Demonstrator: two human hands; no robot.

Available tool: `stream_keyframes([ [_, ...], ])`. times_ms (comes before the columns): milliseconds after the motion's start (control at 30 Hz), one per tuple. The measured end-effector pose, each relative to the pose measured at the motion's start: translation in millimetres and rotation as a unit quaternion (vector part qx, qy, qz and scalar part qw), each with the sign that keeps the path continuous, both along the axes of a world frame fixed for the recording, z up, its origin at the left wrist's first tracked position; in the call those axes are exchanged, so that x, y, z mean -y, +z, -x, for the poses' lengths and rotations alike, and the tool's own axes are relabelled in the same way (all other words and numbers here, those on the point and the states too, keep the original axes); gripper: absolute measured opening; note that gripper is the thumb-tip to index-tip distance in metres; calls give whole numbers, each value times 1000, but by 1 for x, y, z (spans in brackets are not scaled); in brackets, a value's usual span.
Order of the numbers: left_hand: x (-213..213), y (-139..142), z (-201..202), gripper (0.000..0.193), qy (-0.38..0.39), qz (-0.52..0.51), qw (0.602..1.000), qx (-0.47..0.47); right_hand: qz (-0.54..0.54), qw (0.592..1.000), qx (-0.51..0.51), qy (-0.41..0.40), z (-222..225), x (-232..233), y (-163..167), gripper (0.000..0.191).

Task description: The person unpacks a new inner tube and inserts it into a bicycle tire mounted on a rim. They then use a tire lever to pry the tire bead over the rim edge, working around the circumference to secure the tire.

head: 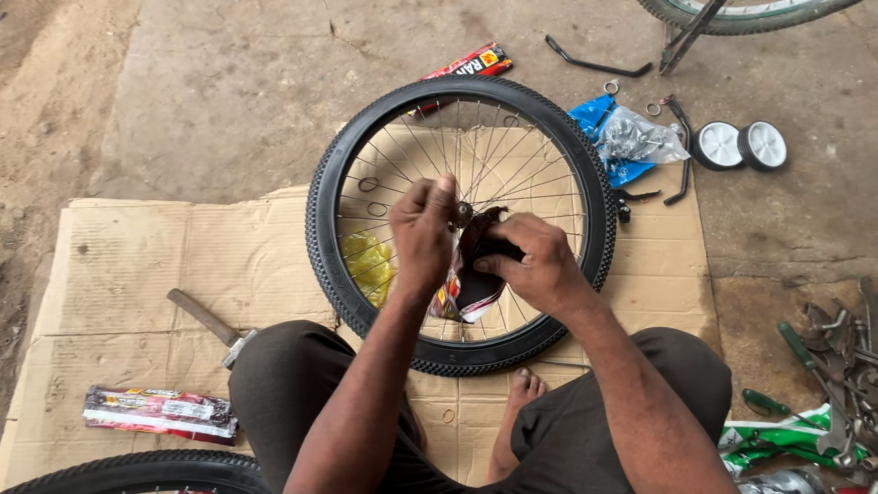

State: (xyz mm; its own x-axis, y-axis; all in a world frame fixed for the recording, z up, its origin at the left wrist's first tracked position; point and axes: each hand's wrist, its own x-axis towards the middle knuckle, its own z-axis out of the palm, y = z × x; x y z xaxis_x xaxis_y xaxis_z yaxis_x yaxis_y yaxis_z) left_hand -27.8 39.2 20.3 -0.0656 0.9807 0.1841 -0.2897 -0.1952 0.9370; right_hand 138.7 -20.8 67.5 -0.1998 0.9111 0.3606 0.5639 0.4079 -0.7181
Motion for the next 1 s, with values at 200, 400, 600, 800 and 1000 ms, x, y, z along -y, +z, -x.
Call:
stream_keyframes([
  [200,-5,20,34,29,-104,-62,967,-224,20,987,-160,20,-11,1,12,28],
  [400,17,-3,6,28,-114,111,987,35,-7,973,-229,-14,17,0,-16,27],
  [600,17,-6,5,29,-114,77,990,20,23,974,-224,-32,20,1,-26,26],
  [800,6,-23,-8,22,-11,178,975,132,-85,995,-43,-4,31,-9,-15,50],
  [1000,-19,-37,-1,23,54,195,934,293,-200,979,-42,-25,46,-6,-15,46],
])
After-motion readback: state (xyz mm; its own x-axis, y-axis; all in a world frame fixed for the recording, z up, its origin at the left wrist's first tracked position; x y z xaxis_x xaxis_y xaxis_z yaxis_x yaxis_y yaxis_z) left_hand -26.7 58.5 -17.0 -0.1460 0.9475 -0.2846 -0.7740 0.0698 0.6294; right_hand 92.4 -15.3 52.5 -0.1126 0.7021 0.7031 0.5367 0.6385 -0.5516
